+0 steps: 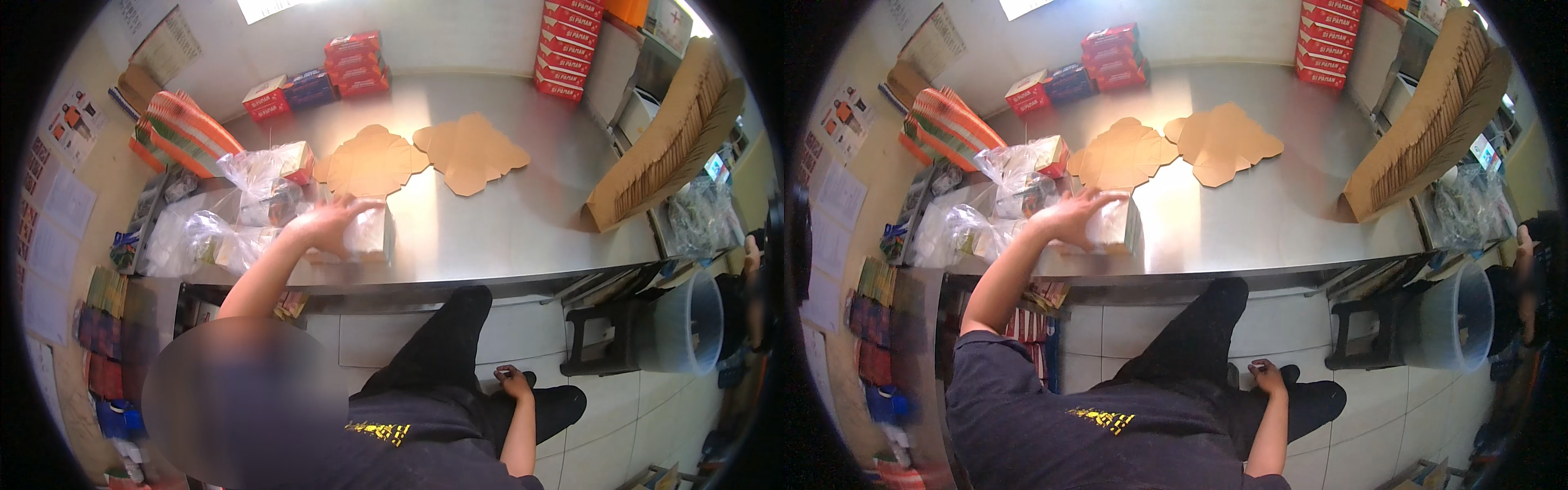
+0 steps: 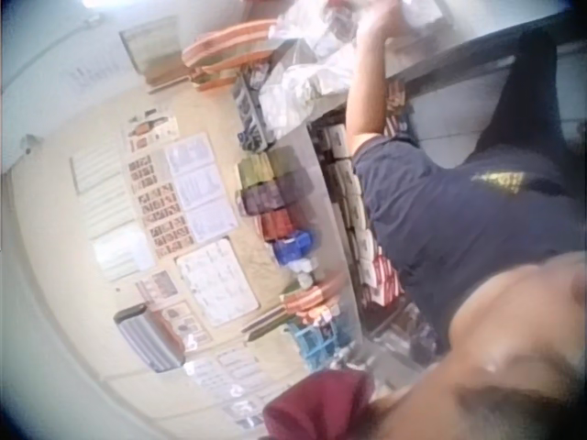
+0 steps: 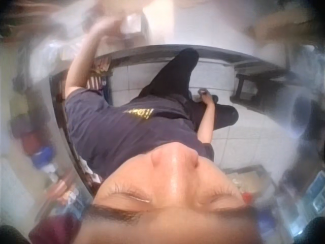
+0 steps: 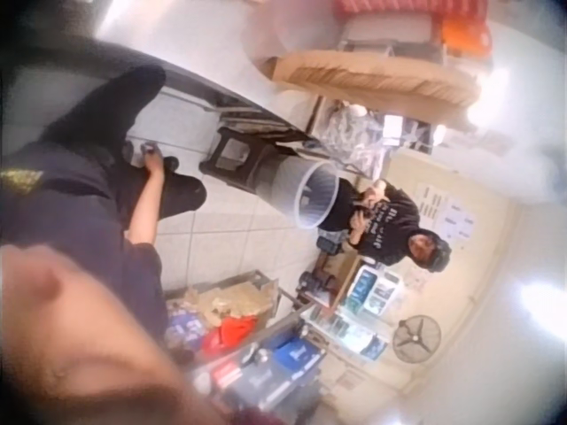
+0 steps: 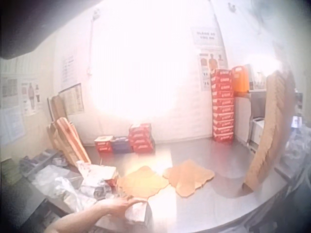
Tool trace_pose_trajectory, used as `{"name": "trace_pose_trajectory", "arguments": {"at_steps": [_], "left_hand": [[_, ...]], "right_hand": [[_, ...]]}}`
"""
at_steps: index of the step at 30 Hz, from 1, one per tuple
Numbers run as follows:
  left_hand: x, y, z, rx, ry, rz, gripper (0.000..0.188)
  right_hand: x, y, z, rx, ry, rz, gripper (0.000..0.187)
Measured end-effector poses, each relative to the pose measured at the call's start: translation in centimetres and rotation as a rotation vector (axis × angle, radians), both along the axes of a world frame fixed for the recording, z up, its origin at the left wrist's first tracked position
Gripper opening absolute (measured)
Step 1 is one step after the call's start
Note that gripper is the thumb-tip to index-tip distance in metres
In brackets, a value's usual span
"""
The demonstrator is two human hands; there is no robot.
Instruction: The person folds flat cardboard pieces into small containers by hand, repeatedly picking up a piece, folding the sides, and stacking the finished units on a metal counter. Another person is visible in the background handling plastic bags.
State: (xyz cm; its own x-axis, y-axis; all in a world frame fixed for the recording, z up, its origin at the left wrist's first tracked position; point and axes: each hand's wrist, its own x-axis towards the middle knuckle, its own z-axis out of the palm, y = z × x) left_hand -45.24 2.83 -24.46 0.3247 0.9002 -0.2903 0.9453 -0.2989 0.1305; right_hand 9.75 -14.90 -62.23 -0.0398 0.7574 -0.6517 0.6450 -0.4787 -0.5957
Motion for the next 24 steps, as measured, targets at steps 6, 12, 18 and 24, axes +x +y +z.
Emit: {"name": "trace_pose_trajectory", "arguments": {"at_steps": [6,12,18,24], "left_hand": [[-1.7,2.6,-0.2,0.049,0.08,0.097,0.128],[4.4,1.2,-0.2,0.205,0.175,0.162,0.117],[16.7,7.0,-2.7,0.235,-0.466,0.043,0.081],[20.5,19.3,-9.1,0.693,-0.34,0.085,0.074]], "right_hand": [[0.3,-0.2,0.1,-0.001,0.023,-0.004,0.048],[0.4,-0.6,0.2,0.017,0.016,-0.01,0.048],[1.2,-0.4,-0.6,0.064,0.012,-0.016,0.048],[-0.7,-0.2,3.1,0.103,-0.003,-0.075,0.051]]}}
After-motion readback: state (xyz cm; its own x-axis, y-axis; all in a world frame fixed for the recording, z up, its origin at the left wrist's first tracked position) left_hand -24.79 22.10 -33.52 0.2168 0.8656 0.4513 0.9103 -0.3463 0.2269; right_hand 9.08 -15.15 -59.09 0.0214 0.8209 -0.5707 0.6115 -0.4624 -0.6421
